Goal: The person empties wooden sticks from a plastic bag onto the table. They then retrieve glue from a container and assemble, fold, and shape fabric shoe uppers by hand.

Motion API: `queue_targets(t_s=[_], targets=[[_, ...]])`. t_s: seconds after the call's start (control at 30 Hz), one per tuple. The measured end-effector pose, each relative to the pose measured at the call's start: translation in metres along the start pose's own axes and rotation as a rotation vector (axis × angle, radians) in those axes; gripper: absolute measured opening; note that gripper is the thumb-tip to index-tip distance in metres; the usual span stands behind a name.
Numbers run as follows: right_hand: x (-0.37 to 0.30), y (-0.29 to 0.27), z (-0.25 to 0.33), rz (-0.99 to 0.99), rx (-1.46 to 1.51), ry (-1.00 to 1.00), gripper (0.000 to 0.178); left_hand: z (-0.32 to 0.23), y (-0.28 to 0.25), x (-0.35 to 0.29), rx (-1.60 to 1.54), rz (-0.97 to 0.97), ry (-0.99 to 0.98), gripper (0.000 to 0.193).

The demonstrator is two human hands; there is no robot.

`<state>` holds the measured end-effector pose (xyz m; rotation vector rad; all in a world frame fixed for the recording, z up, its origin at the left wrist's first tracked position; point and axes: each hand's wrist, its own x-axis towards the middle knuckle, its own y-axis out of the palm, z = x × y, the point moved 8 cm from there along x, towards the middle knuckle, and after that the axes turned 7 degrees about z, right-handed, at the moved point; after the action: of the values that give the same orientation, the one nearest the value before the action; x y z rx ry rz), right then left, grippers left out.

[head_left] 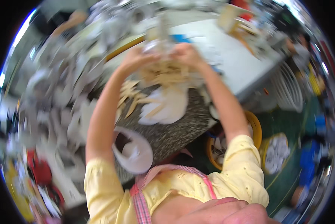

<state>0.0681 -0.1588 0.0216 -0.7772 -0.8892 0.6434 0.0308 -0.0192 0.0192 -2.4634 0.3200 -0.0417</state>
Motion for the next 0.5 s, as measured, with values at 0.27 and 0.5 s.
queue_targets(t_s=[0.27, 0.5], targets=[[0.008, 0.004, 0.023, -0.208, 0.070, 0.173, 0.022, -0.058, -0.012, -0.035, 0.516, -0.485, 0.624, 0.036], [0.007, 0.027, -0.035, 0.020, 0.420, 0.465, 0.024, -0.013, -0.064, -0.068, -0.536, -0.799, 0.518, 0.011]])
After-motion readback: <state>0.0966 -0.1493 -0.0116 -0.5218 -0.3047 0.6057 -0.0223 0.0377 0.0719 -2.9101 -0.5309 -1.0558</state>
